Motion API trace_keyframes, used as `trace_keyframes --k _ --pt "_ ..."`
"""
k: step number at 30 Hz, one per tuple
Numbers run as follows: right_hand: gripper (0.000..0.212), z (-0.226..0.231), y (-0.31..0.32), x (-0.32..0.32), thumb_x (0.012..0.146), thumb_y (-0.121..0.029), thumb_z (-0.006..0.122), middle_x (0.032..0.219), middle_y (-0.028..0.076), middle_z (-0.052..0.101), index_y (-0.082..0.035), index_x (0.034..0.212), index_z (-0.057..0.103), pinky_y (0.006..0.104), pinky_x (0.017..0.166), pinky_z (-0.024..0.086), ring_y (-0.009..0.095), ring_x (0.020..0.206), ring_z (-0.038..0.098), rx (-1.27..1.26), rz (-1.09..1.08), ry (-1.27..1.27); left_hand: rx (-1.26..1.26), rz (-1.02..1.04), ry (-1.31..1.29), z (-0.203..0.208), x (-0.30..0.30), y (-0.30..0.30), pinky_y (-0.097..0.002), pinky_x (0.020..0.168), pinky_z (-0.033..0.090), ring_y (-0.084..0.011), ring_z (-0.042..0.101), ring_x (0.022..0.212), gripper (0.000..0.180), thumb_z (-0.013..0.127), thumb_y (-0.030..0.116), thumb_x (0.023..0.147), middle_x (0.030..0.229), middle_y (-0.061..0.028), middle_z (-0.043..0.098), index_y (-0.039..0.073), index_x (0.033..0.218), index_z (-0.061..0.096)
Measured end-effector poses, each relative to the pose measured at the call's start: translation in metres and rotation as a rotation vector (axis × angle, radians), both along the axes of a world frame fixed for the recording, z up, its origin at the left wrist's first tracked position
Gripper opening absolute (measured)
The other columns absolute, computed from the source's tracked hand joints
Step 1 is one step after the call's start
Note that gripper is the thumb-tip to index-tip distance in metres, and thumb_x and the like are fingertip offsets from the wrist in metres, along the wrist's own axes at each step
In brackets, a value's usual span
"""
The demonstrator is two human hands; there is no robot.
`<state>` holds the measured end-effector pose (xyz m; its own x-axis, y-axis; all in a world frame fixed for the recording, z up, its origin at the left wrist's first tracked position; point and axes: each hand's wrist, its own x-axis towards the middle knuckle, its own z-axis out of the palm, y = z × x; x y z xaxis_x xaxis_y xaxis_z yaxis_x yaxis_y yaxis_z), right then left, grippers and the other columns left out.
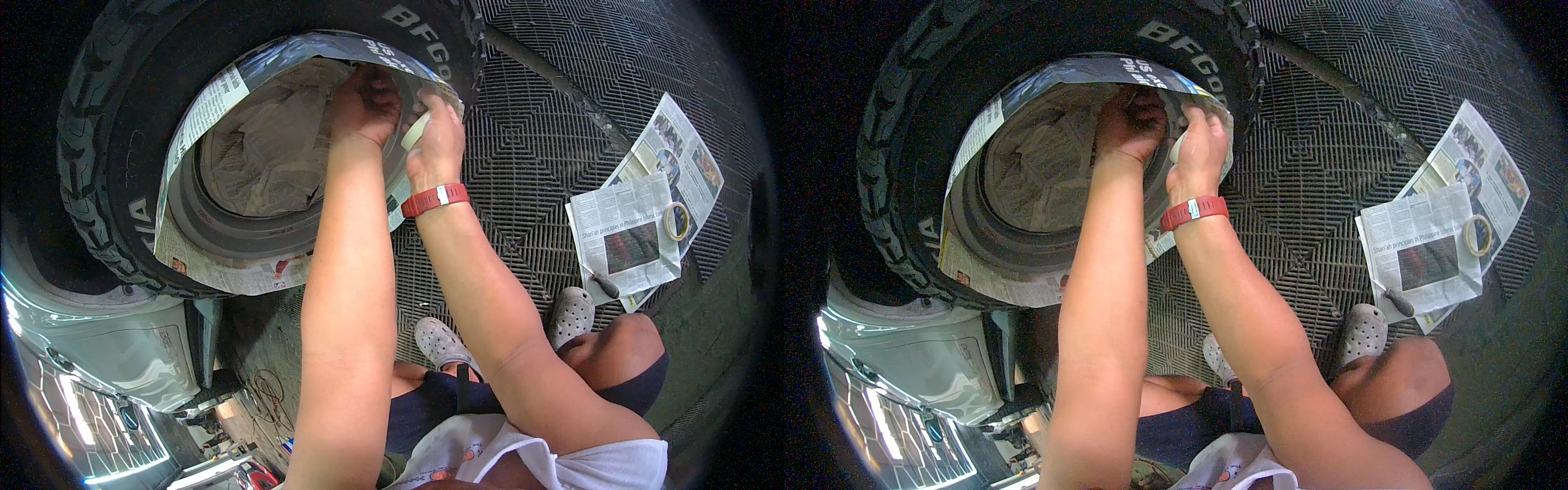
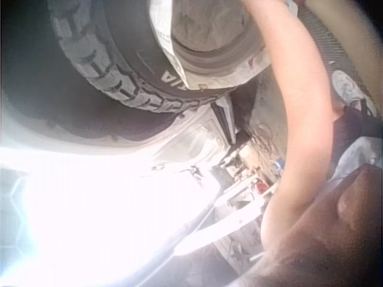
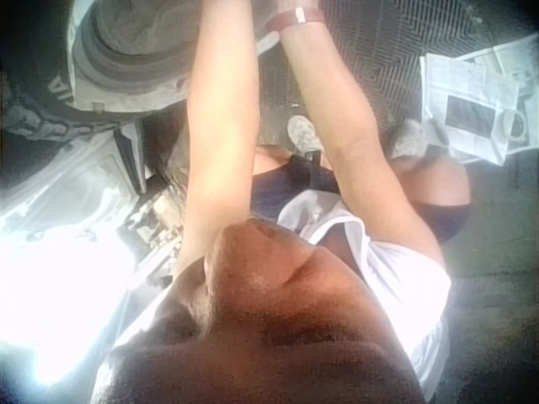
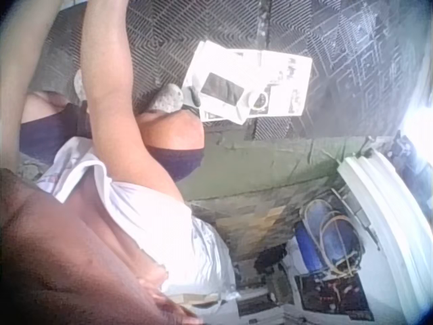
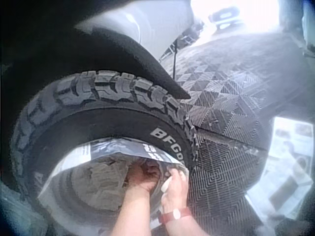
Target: The person applies masking tape to the inner rim of a car tire that is lined with newspaper. They repeatedly tear off pieces of tape and press them along the tire's inner edge, working around the circumference.
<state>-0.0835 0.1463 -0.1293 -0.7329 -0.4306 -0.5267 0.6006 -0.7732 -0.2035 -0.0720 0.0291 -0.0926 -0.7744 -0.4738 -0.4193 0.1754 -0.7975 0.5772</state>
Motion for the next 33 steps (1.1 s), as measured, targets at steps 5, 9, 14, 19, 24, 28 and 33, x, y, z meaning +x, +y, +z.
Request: trace_keyframes --k 5,9,14,19,24,28,33 --pt "0.012 -0.001 -0.004 0.005 0.096 -0.013 0.065 0.094 0.003 0.066 -0.007 0.106 0.066 0.0336 0.07 0.05 0.017 0.079 0.062 -0.013 -0.015 -0.001 -0.165 0.155 -0.051 -0.016 0.002 -0.018 -0.0248 0.06 0.047 -0.0125 0.06 0.077 0.014 0.054 0.02 0.105 0.089 -0.0031 0.063 0.009 0.104 0.063" --pt "0.01 -0.001 0.0 0.004 0.096 -0.012 0.064 0.088 0.003 0.063 -0.006 0.104 0.066 0.0327 0.068 0.051 0.016 0.075 0.061 -0.038 -0.025 0.014 -0.364 0.486 -0.168 -0.023 -0.016 0.003 -0.0338 0.084 0.057 -0.0203 0.067 0.098 0.024 0.055 0.024 0.106 0.112 -0.0079 0.07 0.008 0.119 0.066" --pt "0.008 0.005 0.016 0.0 0.096 -0.013 0.065 0.084 0.001 0.061 -0.008 0.102 0.066 0.0303 0.066 0.049 0.015 0.071 0.059 0.006 0.027 -0.019 -0.554 0.66 -0.24 -0.014 -0.03 0.034 -0.0433 0.103 0.05 -0.0273 0.064 0.118 0.032 0.057 0.024 0.106 0.13 -0.0132 0.067 0.004 0.129 0.063" --pt "0.005 0.006 0.015 0.001 0.096 -0.016 0.066 0.084 -0.002 0.061 -0.012 0.099 0.066 0.031 0.065 0.048 0.013 0.07 0.057 0.05 0.051 -0.037 -1.643 0.718 -0.828 -0.012 -0.012 0.026 -0.0456 0.094 0.051 -0.0361 0.068 0.109 0.031 0.056 0.026 0.106 0.119 -0.0197 0.071 -0.001 0.12 0.061" --pt "0.004 -0.005 0.016 -0.003 0.096 -0.017 0.066 0.083 -0.003 0.061 -0.013 0.098 0.066 0.031 0.065 0.048 0.012 0.07 0.057 0.097 0.052 -0.034 -2.172 0.414 -0.765 0.022 0.016 0.043 -0.0477 0.109 0.045 -0.0403 0.061 0.126 0.036 0.053 0.014 0.1 0.133 -0.0231 0.066 -0.002 0.13 0.064" --pt "0.005 -0.004 0.013 0.002 0.096 -0.017 0.066 0.083 -0.003 0.061 -0.013 0.098 0.066 0.0305 0.064 0.048 0.012 0.07 0.057 0.101 0.077 -0.046 -1.861 0.266 -0.745 0.03 0.036 0.014 -0.0421 0.094 0.051 -0.0323 0.066 0.111 0.034 0.052 0.023 0.105 0.123 -0.0162 0.072 0.003 0.129 0.065" --pt "0.007 -0.007 0.011 0.007 0.096 -0.018 0.066 0.082 -0.002 0.061 -0.011 0.099 0.066 0.0311 0.063 0.048 0.012 0.07 0.058 0.105 0.079 -0.034 -0.806 -0.032 -0.446 0.027 0.023 -0.014 -0.0318 0.075 0.046 -0.0154 0.062 0.084 0.035 0.047 0.037 0.11 0.106 -0.0006 0.075 0.011 0.124 0.067"
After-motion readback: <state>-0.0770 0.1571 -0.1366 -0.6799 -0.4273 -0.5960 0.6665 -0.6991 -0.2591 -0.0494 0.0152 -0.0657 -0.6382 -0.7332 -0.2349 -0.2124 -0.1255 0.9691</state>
